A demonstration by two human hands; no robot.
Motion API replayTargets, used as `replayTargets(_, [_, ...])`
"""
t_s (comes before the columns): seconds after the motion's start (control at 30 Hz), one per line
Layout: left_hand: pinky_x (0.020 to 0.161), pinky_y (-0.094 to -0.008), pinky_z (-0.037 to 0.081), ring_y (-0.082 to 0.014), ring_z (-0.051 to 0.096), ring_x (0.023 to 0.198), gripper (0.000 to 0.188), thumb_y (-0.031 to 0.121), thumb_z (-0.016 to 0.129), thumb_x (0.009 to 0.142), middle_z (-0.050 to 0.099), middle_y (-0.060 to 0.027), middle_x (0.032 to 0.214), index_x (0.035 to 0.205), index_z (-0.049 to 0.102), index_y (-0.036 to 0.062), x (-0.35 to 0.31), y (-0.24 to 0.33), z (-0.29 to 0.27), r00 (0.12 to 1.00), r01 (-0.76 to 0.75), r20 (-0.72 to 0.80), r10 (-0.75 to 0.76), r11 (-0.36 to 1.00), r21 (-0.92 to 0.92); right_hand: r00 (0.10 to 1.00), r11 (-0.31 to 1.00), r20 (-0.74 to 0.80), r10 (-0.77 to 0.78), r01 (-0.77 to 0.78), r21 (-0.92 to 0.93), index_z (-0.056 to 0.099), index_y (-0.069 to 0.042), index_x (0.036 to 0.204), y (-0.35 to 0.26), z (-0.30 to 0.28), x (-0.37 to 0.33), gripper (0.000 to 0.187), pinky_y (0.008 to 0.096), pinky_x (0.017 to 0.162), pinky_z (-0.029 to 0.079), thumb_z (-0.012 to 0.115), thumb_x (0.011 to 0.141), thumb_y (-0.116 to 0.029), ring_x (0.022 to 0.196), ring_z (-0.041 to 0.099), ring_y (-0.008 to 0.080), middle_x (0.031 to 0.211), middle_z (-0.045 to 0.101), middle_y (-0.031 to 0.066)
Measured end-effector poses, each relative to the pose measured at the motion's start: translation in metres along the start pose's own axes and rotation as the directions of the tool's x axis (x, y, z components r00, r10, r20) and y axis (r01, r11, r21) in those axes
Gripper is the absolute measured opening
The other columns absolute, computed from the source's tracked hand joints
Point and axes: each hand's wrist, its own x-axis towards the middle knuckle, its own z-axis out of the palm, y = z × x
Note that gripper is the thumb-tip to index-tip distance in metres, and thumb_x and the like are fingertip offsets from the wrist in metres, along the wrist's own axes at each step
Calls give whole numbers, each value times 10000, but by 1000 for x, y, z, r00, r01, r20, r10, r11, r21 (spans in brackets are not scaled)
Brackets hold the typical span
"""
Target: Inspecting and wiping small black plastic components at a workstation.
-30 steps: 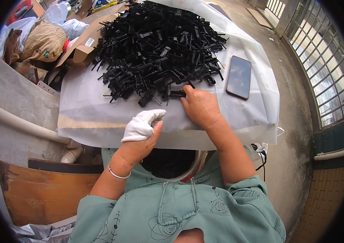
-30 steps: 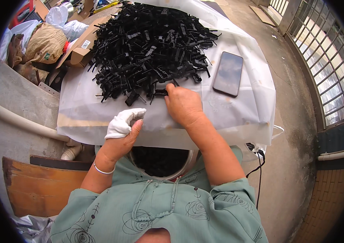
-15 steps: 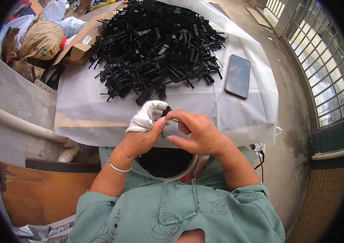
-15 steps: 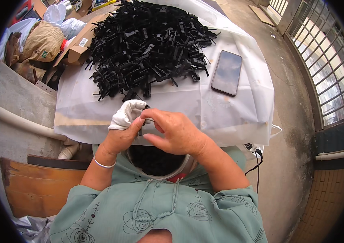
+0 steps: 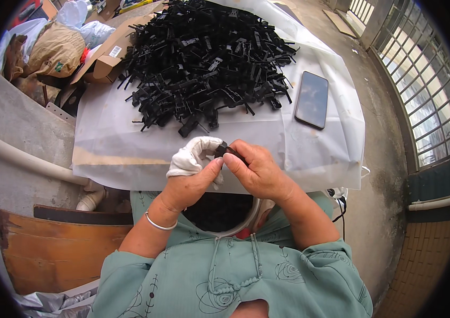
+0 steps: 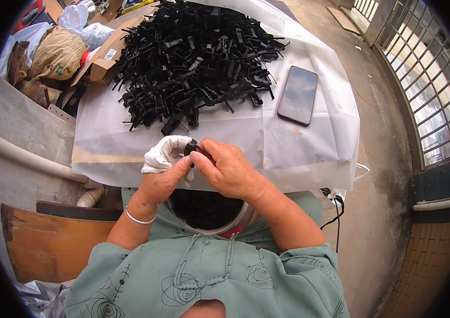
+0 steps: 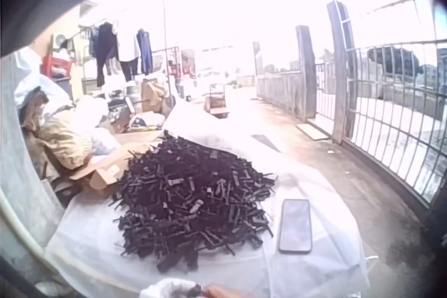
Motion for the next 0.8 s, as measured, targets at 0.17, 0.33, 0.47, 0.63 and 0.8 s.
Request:
replayTargets(0.17, [547, -198, 486, -70, 560, 727, 293, 30, 623, 839, 576, -79, 977, 1107, 522, -29, 0, 2, 2, 998, -4, -64, 3, 1000, -9, 989, 989, 89, -122, 129, -77, 529, -1, 816, 7, 4, -1, 243, 345, 561, 403, 461, 942, -196, 566, 453, 260, 642, 492, 143])
replayTargets(0.33, [536, -192, 478, -62, 553, 712, 277, 40, 621, 842, 586, -66, 947, 1097, 530, -22, 0, 1, 0, 999, 18, -51, -17, 1000, 10, 993, 999, 112, -30, 33, -24, 539, -3, 808, 6, 2, 1, 251, 326, 572, 415, 454, 944, -196, 578, 474, 230, 659, 519, 131])
replayTargets(0.47, [515, -184, 457, -52, 544, 694, 244, 38, 593, 857, 592, -52, 902, 1086, 533, -22, 1, 4, -1, 998, 54, -11, -54, 999, -7, 995, 999, 96, -38, 35, 35, 549, -1, 801, 3, 2, 1, 260, 309, 582, 428, 460, 943, -199, 587, 491, 200, 667, 547, 116])
replayTargets(0.63, [617, -236, 490, -104, 578, 734, 249, 17, 580, 825, 613, -85, 906, 1067, 548, -36, -1, 0, 7, 996, 14, -91, 6, 975, 223, 984, 996, 150, 91, -87, -31, 562, 10, 783, 8, 4, 4, 288, 300, 586, 433, 472, 942, -213, 592, 502, 161, 655, 561, 99])
replayTargets(0.8, [668, -263, 479, -151, 585, 717, 257, 9, 583, 811, 623, -113, 901, 1062, 560, -42, 2, -5, 7, 910, -305, -7, 414, 682, 665, 998, 993, -7, 63, -61, 105, 552, 15, 764, 17, 24, 2, 262, 368, 547, 422, 494, 915, -190, 540, 499, 300, 626, 545, 177])
